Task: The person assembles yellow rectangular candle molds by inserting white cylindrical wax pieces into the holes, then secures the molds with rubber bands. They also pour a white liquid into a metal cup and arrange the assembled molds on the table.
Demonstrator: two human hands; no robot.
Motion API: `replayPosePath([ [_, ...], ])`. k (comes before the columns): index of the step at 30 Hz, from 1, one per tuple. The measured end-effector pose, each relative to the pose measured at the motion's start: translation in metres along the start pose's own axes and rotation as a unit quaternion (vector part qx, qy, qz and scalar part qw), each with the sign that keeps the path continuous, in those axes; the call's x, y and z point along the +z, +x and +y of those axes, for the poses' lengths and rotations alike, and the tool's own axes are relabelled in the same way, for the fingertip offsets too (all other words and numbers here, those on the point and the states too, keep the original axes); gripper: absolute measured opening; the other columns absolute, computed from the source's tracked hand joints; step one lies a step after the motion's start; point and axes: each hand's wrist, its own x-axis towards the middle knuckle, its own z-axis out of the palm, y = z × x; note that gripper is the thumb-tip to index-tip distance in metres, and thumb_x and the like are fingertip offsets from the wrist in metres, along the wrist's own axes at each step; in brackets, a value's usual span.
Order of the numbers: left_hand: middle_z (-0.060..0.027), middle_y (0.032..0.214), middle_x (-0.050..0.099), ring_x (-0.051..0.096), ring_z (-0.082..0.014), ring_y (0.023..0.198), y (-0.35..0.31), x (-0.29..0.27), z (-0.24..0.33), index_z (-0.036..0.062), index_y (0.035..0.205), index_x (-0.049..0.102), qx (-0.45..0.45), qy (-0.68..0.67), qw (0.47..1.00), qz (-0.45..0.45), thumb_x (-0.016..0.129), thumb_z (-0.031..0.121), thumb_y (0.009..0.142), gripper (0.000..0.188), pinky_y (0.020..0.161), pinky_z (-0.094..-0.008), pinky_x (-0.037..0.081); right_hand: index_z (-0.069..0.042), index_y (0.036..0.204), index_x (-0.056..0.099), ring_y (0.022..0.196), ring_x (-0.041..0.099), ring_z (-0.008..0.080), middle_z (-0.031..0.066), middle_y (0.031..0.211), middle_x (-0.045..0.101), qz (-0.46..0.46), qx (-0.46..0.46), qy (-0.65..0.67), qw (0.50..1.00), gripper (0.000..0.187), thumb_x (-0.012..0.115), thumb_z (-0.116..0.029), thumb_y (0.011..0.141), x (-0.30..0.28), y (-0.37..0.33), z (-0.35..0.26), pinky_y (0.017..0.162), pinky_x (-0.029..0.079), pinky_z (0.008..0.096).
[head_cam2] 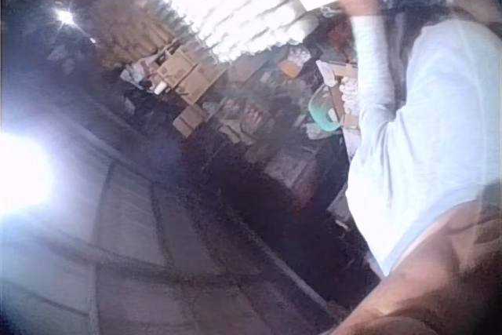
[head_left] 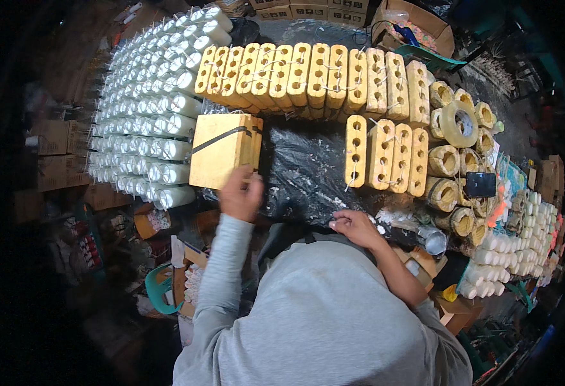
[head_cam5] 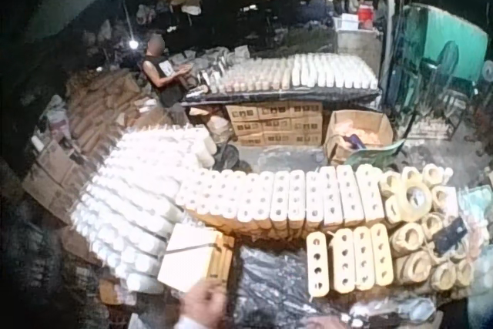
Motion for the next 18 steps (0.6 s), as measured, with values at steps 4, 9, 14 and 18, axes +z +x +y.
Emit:
replayPosePath([
  [4, -0.0229, 0.111, 0.075, 0.075, -0.031, 0.091, 0.057, -0.092, -0.08, -0.0063, 0.122, 0.07, -0.077, 0.127, 0.987, 0.063, 0.08, 0.025, 0.091, 0.045, 0.083, -0.0407, 0.06, 0.006, 0.123, 0.071, 0.095, 0.076, 0.0282, 0.0213, 0.103, 0.078, -0.03, -0.077, -0.065, 0.994, 0.056, 0.077, -0.041, 0.093, 0.026, 0.05, -0.056, 0.086, 0.058, 0.0384],
  [9, -0.0329, 0.121, 0.07, 0.068, -0.0453, 0.113, 0.13, -0.099, -0.19, -0.0118, 0.128, 0.065, -0.199, 0.125, 0.962, -0.143, 0.071, 0.059, 0.092, 0.08, 0.099, -0.0456, 0.053, 0.004, 0.133, 0.065, 0.105, 0.074, 0.0283, 0.0205, 0.115, 0.076, 0.006, -0.132, -0.008, 0.991, 0.063, 0.075, -0.045, 0.095, 0.09, 0.136, -0.153, 0.091, 0.057, 0.0394],
  [14, -0.0192, 0.117, 0.076, 0.073, -0.0279, 0.102, 0.154, -0.071, -0.232, -0.0095, 0.131, 0.067, -0.267, -0.113, 0.917, -0.273, 0.075, 0.053, 0.094, 0.073, 0.094, -0.0359, 0.056, 0.003, 0.143, 0.055, 0.118, 0.069, 0.0301, 0.0222, 0.133, 0.068, 0.098, -0.044, 0.116, 0.987, 0.068, 0.08, -0.035, 0.092, 0.15, 0.2, -0.207, 0.099, 0.055, 0.0408],
  [18, -0.0113, 0.116, 0.076, 0.072, -0.0183, 0.099, 0.157, -0.075, -0.208, -0.0055, 0.129, 0.07, -0.344, -0.314, 0.829, -0.308, 0.083, 0.028, 0.092, 0.051, 0.089, -0.033, 0.057, 0.004, 0.147, 0.047, 0.126, 0.063, 0.028, 0.0209, 0.138, 0.064, 0.089, -0.067, 0.095, 0.989, 0.069, 0.08, -0.025, 0.094, 0.167, 0.223, -0.216, 0.106, 0.051, 0.0382],
])
